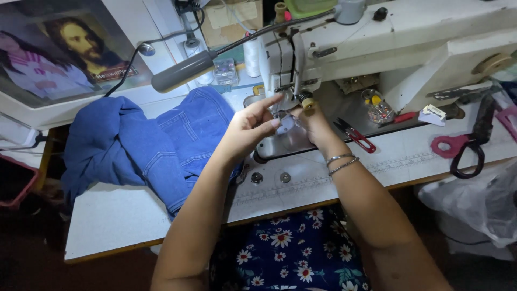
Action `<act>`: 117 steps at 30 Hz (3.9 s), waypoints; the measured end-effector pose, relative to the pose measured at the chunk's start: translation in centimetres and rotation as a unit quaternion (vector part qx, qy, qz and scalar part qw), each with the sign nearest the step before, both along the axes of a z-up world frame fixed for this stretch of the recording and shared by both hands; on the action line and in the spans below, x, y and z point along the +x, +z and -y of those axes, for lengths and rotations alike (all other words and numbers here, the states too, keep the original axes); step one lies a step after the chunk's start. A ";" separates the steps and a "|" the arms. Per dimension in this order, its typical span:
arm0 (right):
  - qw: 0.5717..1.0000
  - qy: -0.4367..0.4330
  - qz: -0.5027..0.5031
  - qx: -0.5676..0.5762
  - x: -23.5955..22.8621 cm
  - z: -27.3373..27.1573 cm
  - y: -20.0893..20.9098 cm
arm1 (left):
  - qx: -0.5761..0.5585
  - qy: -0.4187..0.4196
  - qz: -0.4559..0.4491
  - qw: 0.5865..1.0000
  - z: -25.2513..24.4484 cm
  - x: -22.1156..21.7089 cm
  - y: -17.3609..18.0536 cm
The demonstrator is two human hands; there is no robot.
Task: Threading an industrial sewing machine by routing the thread through tension discs, guides, and the needle eye.
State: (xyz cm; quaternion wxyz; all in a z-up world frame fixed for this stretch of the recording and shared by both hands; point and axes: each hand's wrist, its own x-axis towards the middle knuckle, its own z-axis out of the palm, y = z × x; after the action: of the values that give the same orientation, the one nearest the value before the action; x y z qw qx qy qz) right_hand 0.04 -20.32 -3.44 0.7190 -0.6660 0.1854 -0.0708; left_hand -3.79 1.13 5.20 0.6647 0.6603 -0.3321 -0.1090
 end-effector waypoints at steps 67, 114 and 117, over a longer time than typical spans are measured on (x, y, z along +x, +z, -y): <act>0.936 0.181 0.051 -0.296 -5.0 1.7 3.1 | 0.000 0.230 0.138 0.963 -1.2 1.0 -2.4; 0.909 0.220 0.048 -0.351 -6.6 -0.2 5.7 | 0.419 0.199 0.168 0.870 0.7 3.7 -5.8; 0.900 0.155 0.078 -0.400 -5.1 1.0 3.0 | 0.396 0.173 0.141 0.891 0.7 2.7 -4.5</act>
State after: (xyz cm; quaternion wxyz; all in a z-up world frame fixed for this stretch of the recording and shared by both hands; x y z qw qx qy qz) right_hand -5.07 -21.28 -0.47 0.4061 -0.9102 -0.0215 -0.0784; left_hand -1.14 0.47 0.71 0.3030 0.9241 -0.2318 -0.0204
